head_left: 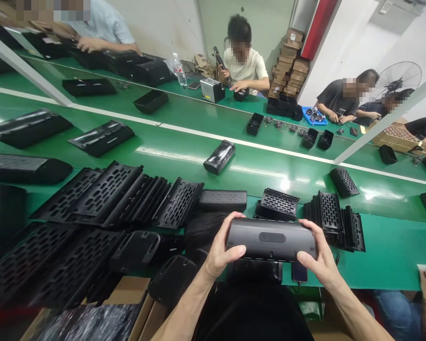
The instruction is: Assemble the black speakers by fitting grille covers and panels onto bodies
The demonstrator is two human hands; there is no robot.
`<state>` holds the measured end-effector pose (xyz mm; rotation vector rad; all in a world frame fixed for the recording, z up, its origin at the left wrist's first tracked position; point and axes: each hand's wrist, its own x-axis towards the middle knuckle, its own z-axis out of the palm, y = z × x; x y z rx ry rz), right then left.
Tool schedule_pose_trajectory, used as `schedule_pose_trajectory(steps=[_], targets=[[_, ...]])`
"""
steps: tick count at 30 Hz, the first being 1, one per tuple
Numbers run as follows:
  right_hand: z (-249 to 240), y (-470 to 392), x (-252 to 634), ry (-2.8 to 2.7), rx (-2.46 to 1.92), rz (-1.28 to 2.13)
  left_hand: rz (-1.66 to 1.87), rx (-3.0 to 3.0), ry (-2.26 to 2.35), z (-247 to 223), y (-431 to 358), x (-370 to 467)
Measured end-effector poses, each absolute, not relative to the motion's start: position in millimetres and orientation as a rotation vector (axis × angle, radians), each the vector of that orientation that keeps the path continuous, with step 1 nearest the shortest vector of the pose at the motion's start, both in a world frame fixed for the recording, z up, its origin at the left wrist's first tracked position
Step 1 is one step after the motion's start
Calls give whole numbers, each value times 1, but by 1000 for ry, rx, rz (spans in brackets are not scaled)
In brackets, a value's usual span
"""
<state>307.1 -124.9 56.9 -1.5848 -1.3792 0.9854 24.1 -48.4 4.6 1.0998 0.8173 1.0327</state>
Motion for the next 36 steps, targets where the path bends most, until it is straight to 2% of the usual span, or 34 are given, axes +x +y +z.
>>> schedule_pose_trajectory(steps=[5, 11, 17, 23, 28, 36], targets=[[28, -125, 316, -1202, -1674, 1063, 890, 1025, 930, -6, -57, 37], [33, -136, 330, -1148, -1616, 1343, 739, 887, 781, -7, -55, 24], [15, -156, 326, -1109, -1634, 1189, 804, 1005, 784, 1, -59, 25], [-8, -167, 316, -966, -1666, 1193, 885, 995, 919, -16, -59, 37], [3, -169, 307, -904, -1583, 1331, 842, 801, 935, -30, -58, 33], [14, -162, 301, -931, -1685, 1238, 789, 688, 898, -27, -59, 29]])
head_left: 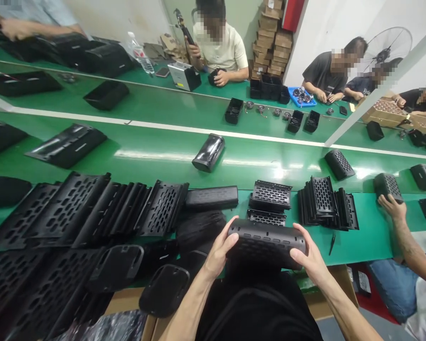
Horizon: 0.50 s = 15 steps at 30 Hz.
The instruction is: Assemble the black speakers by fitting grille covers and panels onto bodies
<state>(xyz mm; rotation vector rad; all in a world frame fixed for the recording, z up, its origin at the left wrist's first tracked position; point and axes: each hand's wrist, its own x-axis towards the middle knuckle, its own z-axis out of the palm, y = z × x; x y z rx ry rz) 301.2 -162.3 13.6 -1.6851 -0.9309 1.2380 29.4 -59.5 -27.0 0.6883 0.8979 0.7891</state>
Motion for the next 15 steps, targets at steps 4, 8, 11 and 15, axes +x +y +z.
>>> schedule_pose_trajectory(steps=[4, 8, 11, 15], targets=[[29, -150, 306, -939, -1687, 1409, 805, 776, 783, -25, -59, 22], [46, -141, 310, -1026, -1692, 1493, 915, 894, 762, -21, -53, 22], [53, -126, 318, -1045, -1672, 1427, 950, 935, 771, -17, -45, 31], [56, -65, 336, -981, -1562, 1337, 1061, 961, 916, -15, -30, 46]])
